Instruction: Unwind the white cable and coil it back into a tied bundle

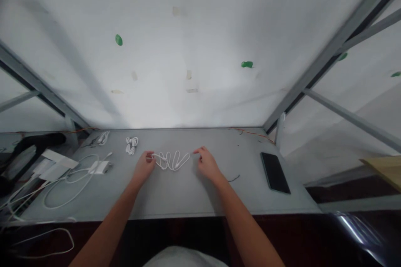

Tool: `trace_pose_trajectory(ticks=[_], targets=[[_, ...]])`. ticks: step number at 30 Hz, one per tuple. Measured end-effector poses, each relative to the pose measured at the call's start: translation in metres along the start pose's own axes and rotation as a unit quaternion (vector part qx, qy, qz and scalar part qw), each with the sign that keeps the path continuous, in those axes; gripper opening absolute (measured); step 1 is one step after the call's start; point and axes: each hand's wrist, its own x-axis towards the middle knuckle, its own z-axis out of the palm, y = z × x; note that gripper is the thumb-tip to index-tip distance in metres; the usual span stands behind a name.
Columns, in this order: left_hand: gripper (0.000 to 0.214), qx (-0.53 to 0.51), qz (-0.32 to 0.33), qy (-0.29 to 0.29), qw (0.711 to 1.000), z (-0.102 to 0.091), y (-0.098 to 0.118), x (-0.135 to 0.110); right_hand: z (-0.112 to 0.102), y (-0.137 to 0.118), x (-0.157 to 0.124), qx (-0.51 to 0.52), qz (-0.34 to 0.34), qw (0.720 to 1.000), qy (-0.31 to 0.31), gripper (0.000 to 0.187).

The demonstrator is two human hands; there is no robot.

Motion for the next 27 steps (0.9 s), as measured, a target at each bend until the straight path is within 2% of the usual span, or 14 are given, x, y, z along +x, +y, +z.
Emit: trace_pose_trajectory(ticks=[2, 4, 6, 8, 13, 15, 18, 21, 24, 27], targets=[[0.028, 0.086, 0.08, -0.019, 0.993, -0.005, 0.009, 0.001, 0.003, -0.012, -0.006, -0.124, -0.11, 0.981, -0.097, 0.054], [0.026, 0.181, 0.166, -0.083, 0.966, -0.008, 0.02, 0.003, 0.01, -0.023, -0.01, -0.202, -0.168, 0.953, -0.153, 0.057], [0.024, 0.237, 0.197, -0.154, 0.939, -0.008, 0.032, 0.006, 0.02, -0.032, -0.009, -0.235, -0.183, 0.94, -0.165, 0.053], [0.021, 0.236, 0.191, -0.2, 0.932, -0.004, 0.04, 0.01, 0.035, -0.038, -0.004, -0.249, -0.185, 0.937, -0.162, 0.046], [0.01, 0.155, 0.206, -0.233, 0.938, 0.009, 0.046, 0.014, 0.069, -0.046, 0.016, -0.252, -0.138, 0.938, -0.196, 0.02], [0.011, 0.131, 0.212, -0.227, 0.942, 0.01, 0.044, 0.012, 0.074, -0.045, 0.02, -0.24, -0.123, 0.94, -0.209, 0.019], [0.006, 0.087, 0.202, -0.195, 0.956, 0.008, 0.039, 0.008, 0.072, -0.039, 0.019, -0.232, -0.115, 0.944, -0.206, 0.021], [0.018, -0.062, 0.116, -0.129, 0.983, 0.003, 0.034, 0.006, 0.057, -0.031, 0.013, -0.194, -0.1, 0.96, -0.175, 0.022], [0.038, -0.24, 0.008, -0.041, 0.97, -0.004, 0.03, 0.005, 0.031, -0.024, 0.011, -0.056, -0.051, 0.995, -0.064, 0.017], [0.043, -0.338, -0.055, 0.037, 0.939, -0.014, 0.029, 0.004, -0.002, -0.017, 0.014, 0.067, 0.017, 0.996, 0.063, 0.006]])
